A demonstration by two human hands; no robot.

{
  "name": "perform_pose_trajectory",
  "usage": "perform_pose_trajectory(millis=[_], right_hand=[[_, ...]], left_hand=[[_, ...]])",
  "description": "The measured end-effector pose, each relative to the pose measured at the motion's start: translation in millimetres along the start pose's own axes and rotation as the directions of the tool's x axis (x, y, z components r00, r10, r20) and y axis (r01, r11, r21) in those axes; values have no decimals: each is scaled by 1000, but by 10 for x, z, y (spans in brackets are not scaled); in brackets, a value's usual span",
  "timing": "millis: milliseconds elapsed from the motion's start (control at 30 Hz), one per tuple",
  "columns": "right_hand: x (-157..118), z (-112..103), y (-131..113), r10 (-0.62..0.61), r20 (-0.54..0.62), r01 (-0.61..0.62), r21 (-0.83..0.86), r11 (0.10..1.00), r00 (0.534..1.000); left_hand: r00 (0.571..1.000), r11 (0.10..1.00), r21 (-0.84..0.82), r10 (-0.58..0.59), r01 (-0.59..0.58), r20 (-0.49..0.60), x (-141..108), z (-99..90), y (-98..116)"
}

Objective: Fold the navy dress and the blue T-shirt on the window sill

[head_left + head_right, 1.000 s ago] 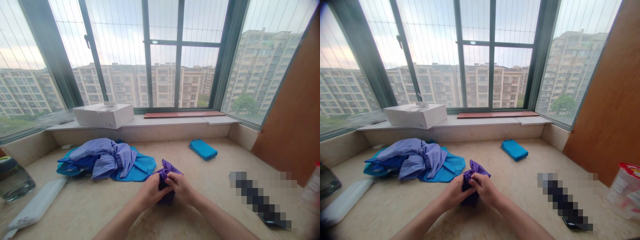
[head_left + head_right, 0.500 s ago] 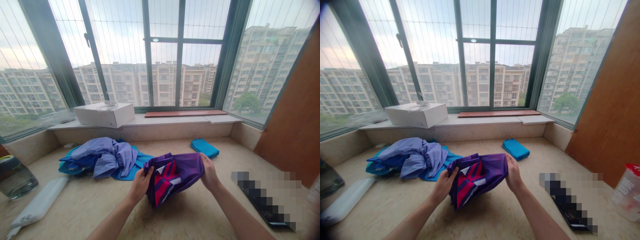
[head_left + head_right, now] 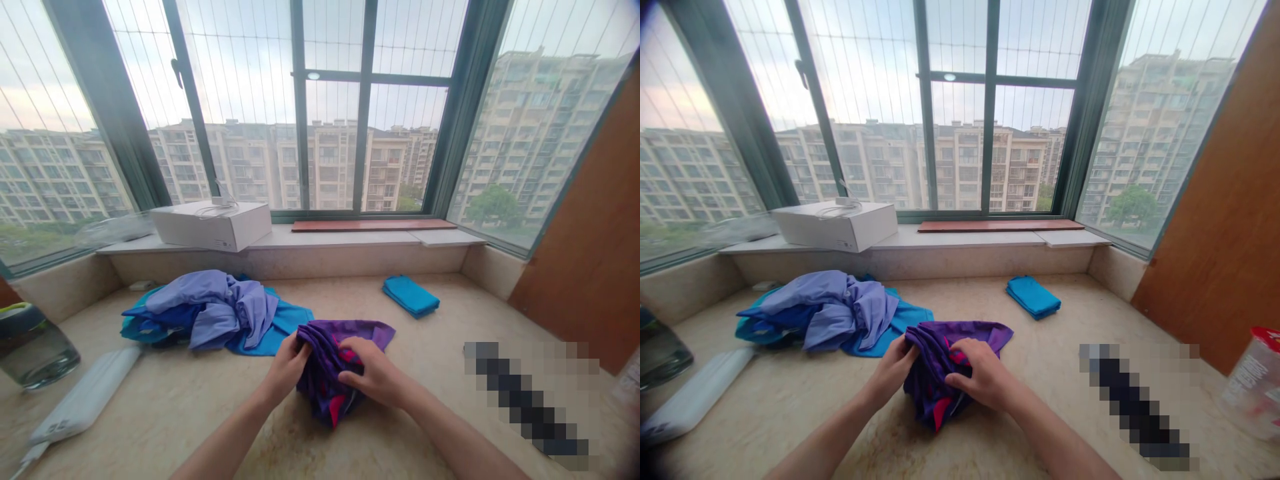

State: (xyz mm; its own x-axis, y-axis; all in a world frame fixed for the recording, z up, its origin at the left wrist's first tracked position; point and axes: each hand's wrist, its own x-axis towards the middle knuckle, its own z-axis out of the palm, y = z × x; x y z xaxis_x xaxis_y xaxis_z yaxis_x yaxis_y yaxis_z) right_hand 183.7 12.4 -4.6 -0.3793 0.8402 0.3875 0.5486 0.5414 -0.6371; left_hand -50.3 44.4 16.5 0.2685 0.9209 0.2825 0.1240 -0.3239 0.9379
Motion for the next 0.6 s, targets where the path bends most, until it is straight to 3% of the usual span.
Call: perform_pose_trajectory(millis=[133,300,433,600], right_hand=[[0,40,-27,42,-17,-41,32,999,999],[28,-107,34,205,-231,-150,238,960,951],[46,-217,73,283,-363,-158,337,928,888],[77,-342,162,393,-419,-162,488,858,818]], left_hand=[[988,999,-50,20,-12,153,-63,42,19],[981,997,-13,71,-70,182,-67,24,34],[991,1000,19,2,-4,131,7,-52,100],[996,997,65,54,-50,-64,78,-198,84]])
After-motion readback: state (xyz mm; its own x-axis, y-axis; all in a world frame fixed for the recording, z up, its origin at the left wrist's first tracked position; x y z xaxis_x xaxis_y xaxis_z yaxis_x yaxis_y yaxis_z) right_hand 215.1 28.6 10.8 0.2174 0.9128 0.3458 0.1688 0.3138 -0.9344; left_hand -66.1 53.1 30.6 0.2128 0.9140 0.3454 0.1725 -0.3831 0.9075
